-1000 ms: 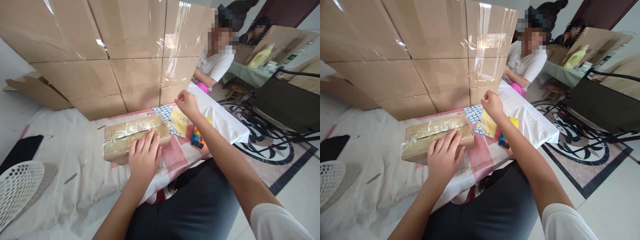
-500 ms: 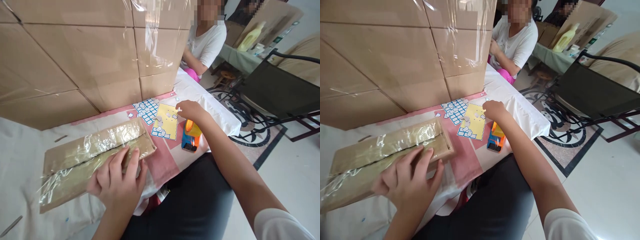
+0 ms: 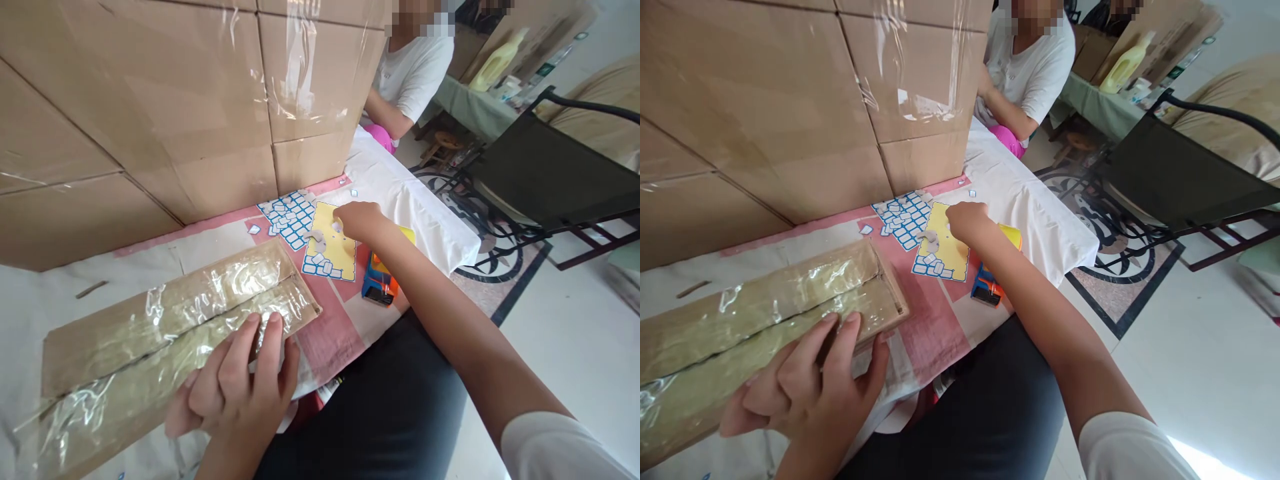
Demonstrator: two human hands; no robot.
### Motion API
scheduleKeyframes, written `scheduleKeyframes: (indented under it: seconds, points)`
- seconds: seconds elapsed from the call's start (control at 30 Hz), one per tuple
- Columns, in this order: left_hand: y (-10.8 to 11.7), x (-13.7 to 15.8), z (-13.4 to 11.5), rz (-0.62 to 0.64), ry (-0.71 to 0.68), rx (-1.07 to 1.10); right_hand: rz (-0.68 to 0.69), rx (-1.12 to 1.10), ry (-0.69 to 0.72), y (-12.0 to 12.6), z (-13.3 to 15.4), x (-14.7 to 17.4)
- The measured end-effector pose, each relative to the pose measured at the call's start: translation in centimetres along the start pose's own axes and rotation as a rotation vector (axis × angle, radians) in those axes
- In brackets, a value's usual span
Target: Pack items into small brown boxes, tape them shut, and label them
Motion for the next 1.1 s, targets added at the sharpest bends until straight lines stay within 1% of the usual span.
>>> scheduleKeyframes:
  seconds: [0.13, 0.23, 0.33, 0.43, 0.57, 0.73, 0.87, 1.0, 1.1]
  points:
    - [0.2, 0.3, 0.1, 0.02, -0.042, 0.007, 0.058, 0.002, -0.017, -0.6, -1.1, 0.1]
    - [0.4, 0.9, -0.2, 0.059, 0.036, 0.038, 0.075, -0.029, 0.007, -1.2, -1.7, -0.1]
    - [0.8, 1.3, -0.5, 0.09, 0.127, 0.086, 0.068, -0.021, 0.034, -1.7, -1.5, -0.4]
    - [1.1, 1.5, -0.7, 0.121, 0.148, 0.12, 0.069, 0.017, 0.051, -1.8, -0.9, -0.7]
    - [1.4, 1.5, -0.8, 0.157, 0.159, 0.153, 0.086, 0.045, 0.034, -1.7, -0.5, -0.6]
    - [1.7, 1.7, -0.9, 0.207, 0.252, 0.202, 0.095, 0.055, 0.017, -1.4, -0.1, -0.1]
    - [1.8, 1.6, -1.1, 0.191, 0.236, 0.195, 0.112, 0.072, 0.003, -1.2, 0.0, 0.0]
    - [1.6, 1.7, -1.0, 0.185, 0.231, 0.178, 0.107, 0.075, 0.034, -1.5, -0.2, -0.2]
    - [1.6, 1.8, -1.0, 0.155, 0.192, 0.155, 0.084, 0.073, 0.053, -1.8, -0.6, -0.2]
Point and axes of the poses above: each hand's wrist, its own x-axis away from the middle knuckle, its own y-axis out of the back of the hand, z = x × y, the point moved 3 cm from there along -x, towards the middle knuckle
